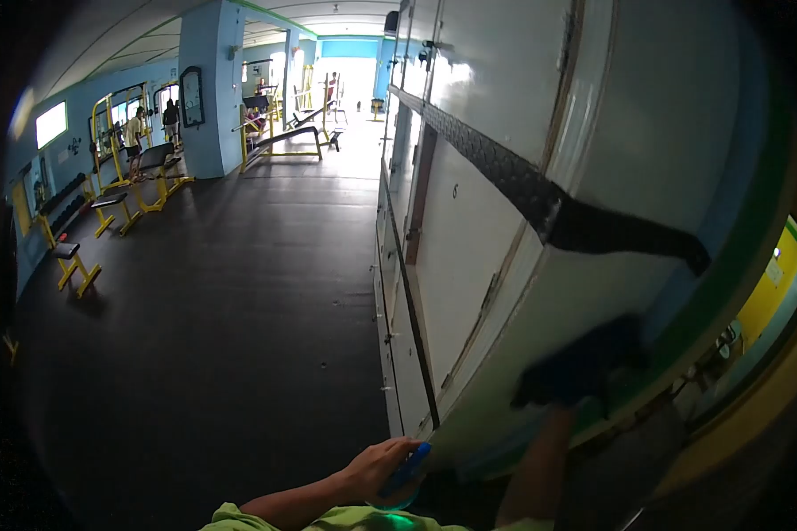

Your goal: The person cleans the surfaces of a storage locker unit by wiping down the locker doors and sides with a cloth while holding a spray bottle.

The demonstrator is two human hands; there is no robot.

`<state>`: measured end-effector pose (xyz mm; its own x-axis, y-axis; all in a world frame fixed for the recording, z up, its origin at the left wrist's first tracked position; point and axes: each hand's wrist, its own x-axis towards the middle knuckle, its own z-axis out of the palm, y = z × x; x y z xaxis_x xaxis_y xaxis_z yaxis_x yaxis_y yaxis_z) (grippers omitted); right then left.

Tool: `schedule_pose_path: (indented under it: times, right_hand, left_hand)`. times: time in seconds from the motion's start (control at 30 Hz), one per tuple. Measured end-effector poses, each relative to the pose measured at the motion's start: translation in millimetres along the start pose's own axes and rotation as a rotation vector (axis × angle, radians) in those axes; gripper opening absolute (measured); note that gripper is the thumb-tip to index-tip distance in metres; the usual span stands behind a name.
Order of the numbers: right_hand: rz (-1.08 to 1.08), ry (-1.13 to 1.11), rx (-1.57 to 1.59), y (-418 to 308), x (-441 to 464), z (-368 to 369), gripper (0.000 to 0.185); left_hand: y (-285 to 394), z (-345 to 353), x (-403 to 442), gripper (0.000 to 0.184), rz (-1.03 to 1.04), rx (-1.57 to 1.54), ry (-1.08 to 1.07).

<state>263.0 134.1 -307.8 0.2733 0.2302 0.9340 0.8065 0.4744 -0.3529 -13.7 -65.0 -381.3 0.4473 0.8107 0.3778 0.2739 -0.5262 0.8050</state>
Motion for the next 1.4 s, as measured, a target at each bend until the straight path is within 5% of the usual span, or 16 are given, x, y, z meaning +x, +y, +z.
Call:
schedule_pose_path:
  times: [0.13, 0.3, 0.4, 0.57, 0.7, 0.8, 0.9, 1.03, 1.07, 1.1, 1.2, 1.3, 1.4]
  right_hand:
    - [-0.030, 0.059, -0.039, -59.8, 46.2, 14.0, 0.081]
    - [-0.371, -0.218, -0.002, -41.0, -120.7, 6.6, 0.077]
    - [-0.244, -0.282, 0.015, 10.6, -170.9, -18.4, 0.076]
    - [0.184, 0.026, 0.019, 6.6, -59.2, -1.1, 0.075]
    - [-0.064, 0.090, 0.028, -58.7, -42.5, 15.5, 0.074]
    - [-0.233, -0.050, 0.107, -44.1, -141.5, 10.6, 0.074]
    - [0.053, -0.258, 0.040, 27.0, -245.6, 5.5, 0.071]
    - [0.455, -0.151, 0.032, 74.5, -188.7, -1.3, 0.069]
    - [0.472, -0.110, 0.054, 78.0, -163.0, 2.9, 0.069]
    - [0.454, -0.092, 0.078, 79.0, -142.4, 7.1, 0.068]
    - [0.250, -0.094, 0.131, 85.5, -125.1, 15.6, 0.067]
    - [-0.182, -0.075, 0.087, 122.9, -139.1, 11.4, 0.066]
    - [-0.185, -0.186, 0.064, 174.4, -142.2, -1.6, 0.066]
  left_hand:
    - [4.6, 9.1, 4.5, 0.052, 0.057, 0.031, 0.080]
    - [-3.7, 17.1, 4.1, 0.053, 0.019, 0.031, 0.092]
    - [-2.8, 16.7, -4.0, 0.054, -0.002, 0.006, 0.098]
    - [-5.1, 9.3, -12.9, 0.047, -0.099, 0.059, 0.043]
    - [-10.9, 18.3, 3.6, 0.046, -0.011, 0.051, 0.035]
    - [-31.0, 31.5, -6.1, 0.048, -0.112, 0.062, -0.088]
    - [-27.1, 43.0, -5.7, 0.050, -0.130, 0.037, -0.079]
    - [-48.7, 70.9, -21.8, 0.052, -0.309, 0.035, -0.230]
    - [-58.9, 84.1, -25.2, 0.055, -0.190, 0.066, -0.178]
    - [-67.6, 97.4, -26.4, 0.057, -0.072, 0.108, -0.123]
    - [-68.7, 126.6, -25.0, 0.065, -0.305, 0.028, -0.190]
    - [-75.1, 162.9, -23.3, 0.067, -0.232, 0.159, -0.121]
    - [-60.6, 205.6, -16.3, 0.070, -0.235, 0.199, -0.063]
